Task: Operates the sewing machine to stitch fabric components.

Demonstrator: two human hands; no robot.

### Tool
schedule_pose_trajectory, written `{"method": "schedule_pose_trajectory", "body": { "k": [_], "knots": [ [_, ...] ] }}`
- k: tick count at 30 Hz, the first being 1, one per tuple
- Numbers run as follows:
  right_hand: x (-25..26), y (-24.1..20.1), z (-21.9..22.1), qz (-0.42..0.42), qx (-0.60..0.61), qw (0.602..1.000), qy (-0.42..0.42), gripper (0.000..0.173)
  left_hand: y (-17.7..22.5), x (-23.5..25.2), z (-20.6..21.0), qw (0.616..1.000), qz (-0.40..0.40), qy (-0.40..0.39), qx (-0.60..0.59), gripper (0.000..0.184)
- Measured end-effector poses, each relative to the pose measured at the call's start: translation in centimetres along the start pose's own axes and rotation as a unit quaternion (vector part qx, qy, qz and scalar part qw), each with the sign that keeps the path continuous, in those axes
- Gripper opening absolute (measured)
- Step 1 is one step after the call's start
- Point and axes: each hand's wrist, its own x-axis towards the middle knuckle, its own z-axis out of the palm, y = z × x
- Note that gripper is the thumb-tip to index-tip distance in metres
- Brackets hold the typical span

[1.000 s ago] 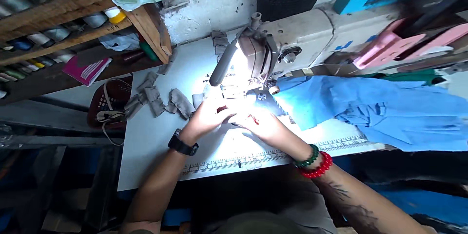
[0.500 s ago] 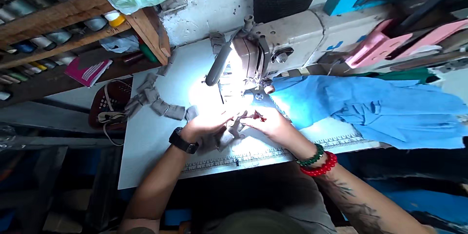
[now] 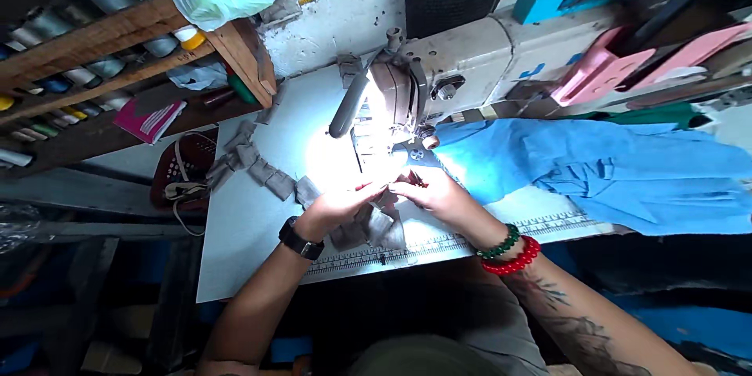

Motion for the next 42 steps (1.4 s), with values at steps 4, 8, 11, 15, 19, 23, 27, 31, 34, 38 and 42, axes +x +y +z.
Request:
{"method": "schedule_pose_trajectory", "body": {
  "k": [4,8,11,15,19,23,27,31,34,38,42],
  "knots": [
    [0.1,0.1,0.1,-0.026,-0.019,0.999,-0.007,0.012,0.7,-0.3,0.4,0.997,-0.041,0.065,0.029,0.020],
    [0.3,-0.1,0.1,-0.039,-0.068,0.997,-0.026,0.021,1.3,-0.1,0.3,0.970,-0.020,0.120,0.210,0.024],
    [0.3,-0.1,-0.8,-0.021,-0.130,0.991,-0.035,0.021,0.3,1.4,0.1,0.941,-0.012,0.115,0.317,0.027],
    [-1.0,0.1,-1.4,-0.020,-0.341,0.939,0.037,0.023,-1.7,4.1,-0.1,0.891,-0.025,0.136,0.433,0.030],
    [-2.3,1.0,-0.6,-0.079,-0.452,0.887,0.056,0.024,-1.6,5.2,-0.2,0.885,-0.068,0.156,0.433,0.026],
    [-1.8,1.7,-0.2,-0.112,-0.500,0.856,0.067,0.015,-1.5,6.2,-0.5,0.872,-0.067,0.178,0.452,0.027],
    [-1.4,1.9,-0.3,-0.136,-0.520,0.840,0.076,0.014,-0.8,7.1,-0.8,0.869,-0.082,0.183,0.453,0.026],
    [-1.4,1.9,-0.4,-0.135,-0.544,0.825,0.073,0.013,-1.0,7.2,-1.1,0.876,-0.073,0.175,0.444,0.027],
    [-1.6,1.6,-0.3,-0.129,-0.571,0.809,0.061,0.012,-0.9,7.3,-1.2,0.871,-0.069,0.168,0.457,0.028],
    [-0.9,1.4,-0.3,-0.124,-0.474,0.867,0.093,0.017,-0.9,7.7,-1.9,0.875,-0.084,0.175,0.443,0.029],
    [-0.9,1.2,-0.2,-0.151,-0.574,0.803,0.055,0.019,-1.5,7.9,-3.3,0.876,-0.030,0.206,0.435,0.029]
  ]
}}
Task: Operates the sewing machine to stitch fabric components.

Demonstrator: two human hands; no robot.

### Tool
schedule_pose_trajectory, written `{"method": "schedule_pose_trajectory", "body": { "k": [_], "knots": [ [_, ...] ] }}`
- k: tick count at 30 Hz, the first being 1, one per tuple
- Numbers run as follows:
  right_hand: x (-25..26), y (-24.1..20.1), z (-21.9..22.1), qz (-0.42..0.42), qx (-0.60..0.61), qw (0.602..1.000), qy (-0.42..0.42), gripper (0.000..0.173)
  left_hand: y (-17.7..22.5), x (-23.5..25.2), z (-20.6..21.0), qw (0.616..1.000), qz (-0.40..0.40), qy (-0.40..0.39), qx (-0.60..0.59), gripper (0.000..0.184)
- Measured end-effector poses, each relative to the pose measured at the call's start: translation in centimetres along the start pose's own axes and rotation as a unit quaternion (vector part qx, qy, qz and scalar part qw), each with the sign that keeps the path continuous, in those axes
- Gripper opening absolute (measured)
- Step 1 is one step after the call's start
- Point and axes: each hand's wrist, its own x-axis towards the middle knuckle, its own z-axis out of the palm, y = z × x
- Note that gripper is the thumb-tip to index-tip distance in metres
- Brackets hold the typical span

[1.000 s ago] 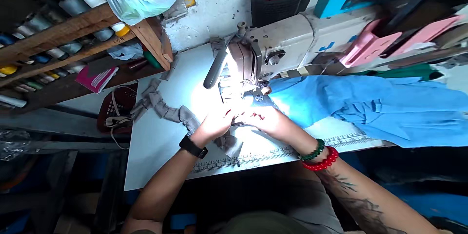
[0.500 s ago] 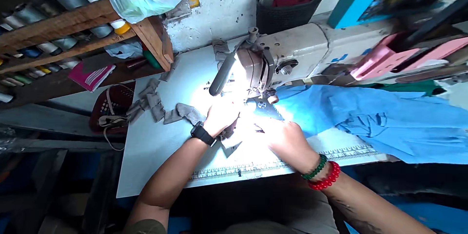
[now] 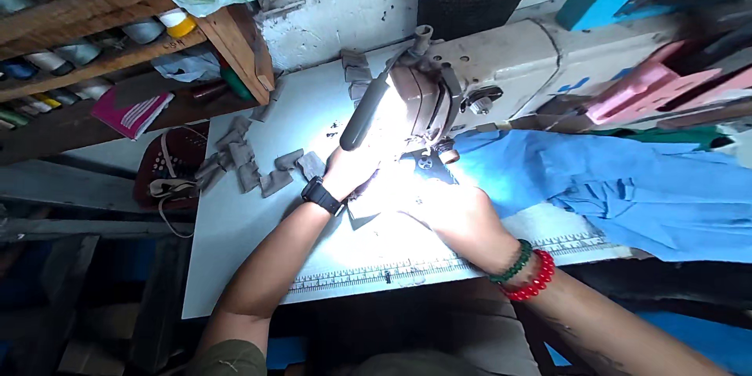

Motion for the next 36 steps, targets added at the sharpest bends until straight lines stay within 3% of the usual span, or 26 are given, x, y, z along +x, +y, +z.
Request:
{"method": "schedule_pose_trajectory", "body": {
  "k": [2,6,10,13,18,21,24,26,29,31,34,36],
  "knots": [
    [-0.6,-0.6,-0.2,0.013,-0.057,0.998,-0.027,0.028,-1.0,-0.1,-0.7,1.000,0.012,-0.001,-0.003,0.029],
    [-1.2,-1.4,-0.2,0.024,-0.008,0.998,-0.065,0.029,-2.2,-1.9,-3.2,0.997,0.042,-0.064,0.026,0.031],
    [-0.2,-2.8,-0.3,-0.032,0.033,0.999,-0.016,0.025,-1.1,-4.5,-4.5,0.997,0.008,-0.073,0.014,0.027],
    [1.0,-3.9,0.8,-0.015,0.116,0.993,-0.014,0.025,-1.2,-5.2,-4.4,0.997,0.023,-0.068,-0.020,0.030],
    [3.6,-4.8,1.0,0.028,0.161,0.980,-0.114,0.029,-0.9,-5.5,-4.3,0.995,0.028,-0.085,-0.039,0.030],
    [3.5,-3.7,1.6,0.019,0.249,0.967,-0.043,0.028,-1.5,-6.0,-4.7,0.995,0.048,-0.062,-0.057,0.031],
    [3.8,-3.2,0.2,0.039,0.385,0.921,-0.047,0.027,-1.4,-6.6,-4.6,0.978,0.120,-0.059,-0.158,0.026],
    [2.7,-3.0,-1.5,0.057,0.395,0.917,-0.008,0.022,-1.8,-7.2,-4.8,0.954,0.163,-0.128,-0.218,0.016],
    [0.0,-0.7,-5.7,0.045,0.370,0.924,0.082,0.017,-3.6,-9.3,-6.8,0.916,0.166,-0.260,-0.256,0.022],
    [-2.1,1.4,-8.2,0.047,0.365,0.922,0.122,0.021,-5.5,-11.3,-8.5,0.898,0.161,-0.297,-0.283,0.022],
    [-3.4,2.8,-9.4,0.061,0.361,0.924,0.112,0.027,-7.5,-13.7,-12.1,0.930,0.111,-0.233,-0.264,0.015],
    [-2.8,1.8,-8.3,0.068,0.349,0.933,0.054,0.022,-6.8,-14.4,-13.6,0.988,0.007,-0.115,-0.104,0.010]
  ]
}}
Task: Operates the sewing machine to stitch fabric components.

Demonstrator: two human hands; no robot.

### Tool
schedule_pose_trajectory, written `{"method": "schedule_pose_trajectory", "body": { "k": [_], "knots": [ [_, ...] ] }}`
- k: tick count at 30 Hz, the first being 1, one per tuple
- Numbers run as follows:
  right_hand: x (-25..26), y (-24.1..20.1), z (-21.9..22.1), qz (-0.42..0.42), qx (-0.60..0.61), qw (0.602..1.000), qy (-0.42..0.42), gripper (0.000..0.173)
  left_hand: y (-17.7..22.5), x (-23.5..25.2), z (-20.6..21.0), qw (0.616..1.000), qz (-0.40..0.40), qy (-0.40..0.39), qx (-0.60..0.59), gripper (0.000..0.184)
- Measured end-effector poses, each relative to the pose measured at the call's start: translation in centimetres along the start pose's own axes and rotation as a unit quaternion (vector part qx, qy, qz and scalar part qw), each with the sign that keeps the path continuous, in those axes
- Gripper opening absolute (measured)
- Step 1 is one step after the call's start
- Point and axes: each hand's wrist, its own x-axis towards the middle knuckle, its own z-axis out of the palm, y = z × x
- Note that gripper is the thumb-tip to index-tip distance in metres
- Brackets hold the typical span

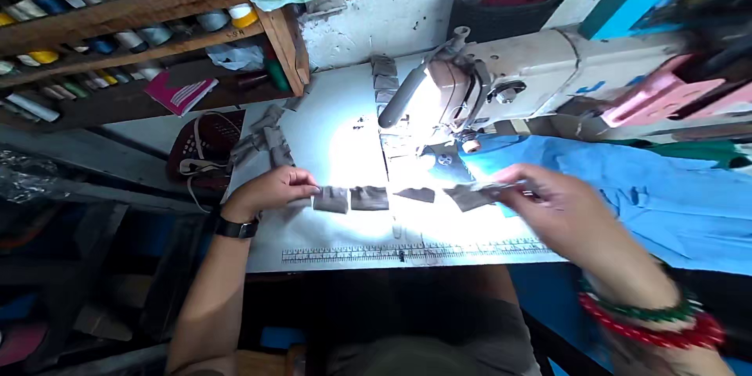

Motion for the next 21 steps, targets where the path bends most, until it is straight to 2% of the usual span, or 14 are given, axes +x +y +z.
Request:
{"method": "schedule_pose_trajectory", "body": {
  "k": [1,2,3,5,7,9,10,14,17,21],
  "knots": [
    [0.4,0.0,1.5,0.010,-0.011,1.000,-0.027,0.018,0.3,0.3,0.3,0.991,-0.051,0.058,0.108,0.017],
    [0.8,0.1,2.9,0.019,-0.016,0.999,-0.048,0.016,0.3,1.1,1.0,0.975,-0.068,0.103,0.187,0.036],
    [1.2,0.2,4.2,0.028,-0.012,0.998,-0.061,0.014,0.6,2.0,2.1,0.967,-0.030,0.139,0.212,0.052],
    [1.8,0.4,5.8,0.041,0.018,0.997,-0.064,0.014,2.8,4.4,5.0,0.974,0.103,0.141,0.147,0.068],
    [1.9,0.5,6.3,0.057,0.066,0.995,-0.049,0.012,5.0,6.8,8.5,0.979,0.188,0.067,-0.044,0.052],
    [1.6,1.0,6.0,0.059,0.091,0.994,-0.020,0.020,6.2,8.6,11.0,0.964,0.186,0.041,-0.186,0.014],
    [1.3,1.3,5.6,0.059,0.091,0.994,-0.009,0.026,6.4,9.2,11.5,0.964,0.171,0.050,-0.198,0.011],
    [0.5,2.4,4.5,0.075,0.117,0.990,-0.017,0.021,6.7,9.5,11.8,0.967,0.170,0.097,-0.166,0.012],
    [0.8,2.6,4.8,0.073,0.131,0.988,-0.043,0.016,6.8,9.6,12.3,0.959,0.198,0.098,-0.177,0.009],
    [1.7,2.8,5.8,0.069,0.102,0.991,-0.053,0.022,6.9,9.6,13.2,0.951,0.213,0.087,-0.208,0.013]
  ]
}}
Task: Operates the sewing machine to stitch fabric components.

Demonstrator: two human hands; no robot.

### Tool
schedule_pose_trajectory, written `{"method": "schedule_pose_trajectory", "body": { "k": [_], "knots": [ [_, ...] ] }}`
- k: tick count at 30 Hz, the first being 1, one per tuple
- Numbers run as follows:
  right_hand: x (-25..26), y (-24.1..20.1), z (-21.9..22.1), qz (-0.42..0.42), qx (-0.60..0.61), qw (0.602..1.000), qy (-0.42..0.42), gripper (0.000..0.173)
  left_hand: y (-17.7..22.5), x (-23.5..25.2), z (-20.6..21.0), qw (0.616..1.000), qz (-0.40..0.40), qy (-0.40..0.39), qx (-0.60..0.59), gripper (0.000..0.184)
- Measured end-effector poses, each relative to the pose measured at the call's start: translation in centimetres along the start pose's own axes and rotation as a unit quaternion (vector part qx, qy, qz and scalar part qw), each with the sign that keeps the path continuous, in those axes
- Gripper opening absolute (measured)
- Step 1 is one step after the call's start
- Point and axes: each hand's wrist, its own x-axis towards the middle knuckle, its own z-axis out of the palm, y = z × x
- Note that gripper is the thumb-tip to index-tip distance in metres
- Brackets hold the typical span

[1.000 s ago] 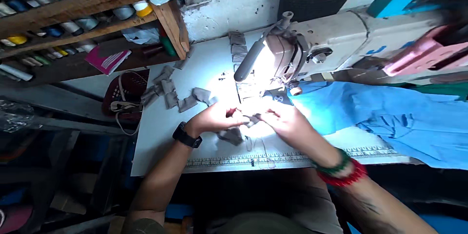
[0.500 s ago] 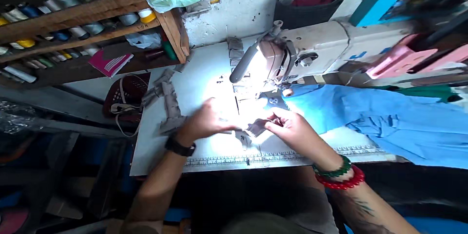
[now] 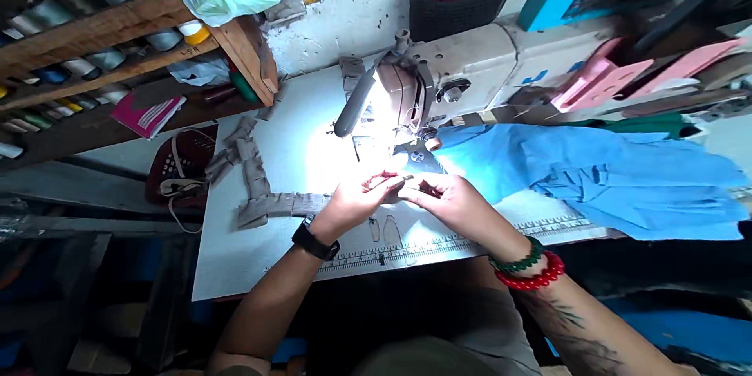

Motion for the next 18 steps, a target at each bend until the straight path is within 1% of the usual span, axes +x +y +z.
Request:
{"method": "schedule_pose_trajectory", "body": {
  "k": [1,2,5,7,8,9,10,12,14,16,18],
  "knots": [
    [0.1,0.1,0.0,0.003,0.004,1.000,0.010,0.019,-0.1,-0.2,0.0,1.000,-0.011,-0.003,0.003,0.014],
    [0.3,0.2,-0.1,0.005,0.011,1.000,0.015,0.018,-0.2,-0.4,-0.1,1.000,-0.021,0.004,0.020,0.011],
    [1.0,0.4,-0.5,0.019,0.044,0.998,-0.030,0.018,-0.7,-1.1,-0.2,0.997,0.009,0.039,0.064,0.009],
    [1.3,0.5,-0.2,0.040,0.075,0.996,-0.036,0.018,-0.4,-1.3,-0.4,0.996,0.024,0.027,0.076,0.013],
    [1.4,0.6,-0.1,0.047,0.096,0.994,-0.037,0.017,0.0,-1.1,-0.7,0.998,0.013,0.008,0.061,0.016],
    [1.5,0.6,0.1,0.053,0.119,0.991,-0.041,0.014,0.5,-0.8,-1.2,0.999,-0.025,-0.016,0.044,0.021],
    [1.6,0.5,0.2,0.059,0.144,0.987,-0.047,0.011,0.8,-0.5,-1.6,0.995,-0.084,-0.048,0.032,0.027],
    [1.7,0.3,0.7,0.067,0.173,0.981,-0.055,0.006,0.8,0.0,-1.6,0.980,-0.177,-0.087,0.009,0.026],
    [2.0,0.4,1.1,0.068,0.170,0.982,-0.053,0.005,0.5,0.3,-1.5,0.965,-0.241,-0.100,-0.029,0.026],
    [2.2,0.6,1.2,0.079,0.156,0.983,-0.051,0.007,0.0,0.7,-1.4,0.964,-0.249,-0.089,-0.033,0.020],
    [2.3,0.9,0.9,0.098,0.149,0.982,-0.063,0.008,-0.3,1.2,-1.3,0.967,-0.241,-0.082,-0.013,0.016]
  ]
}}
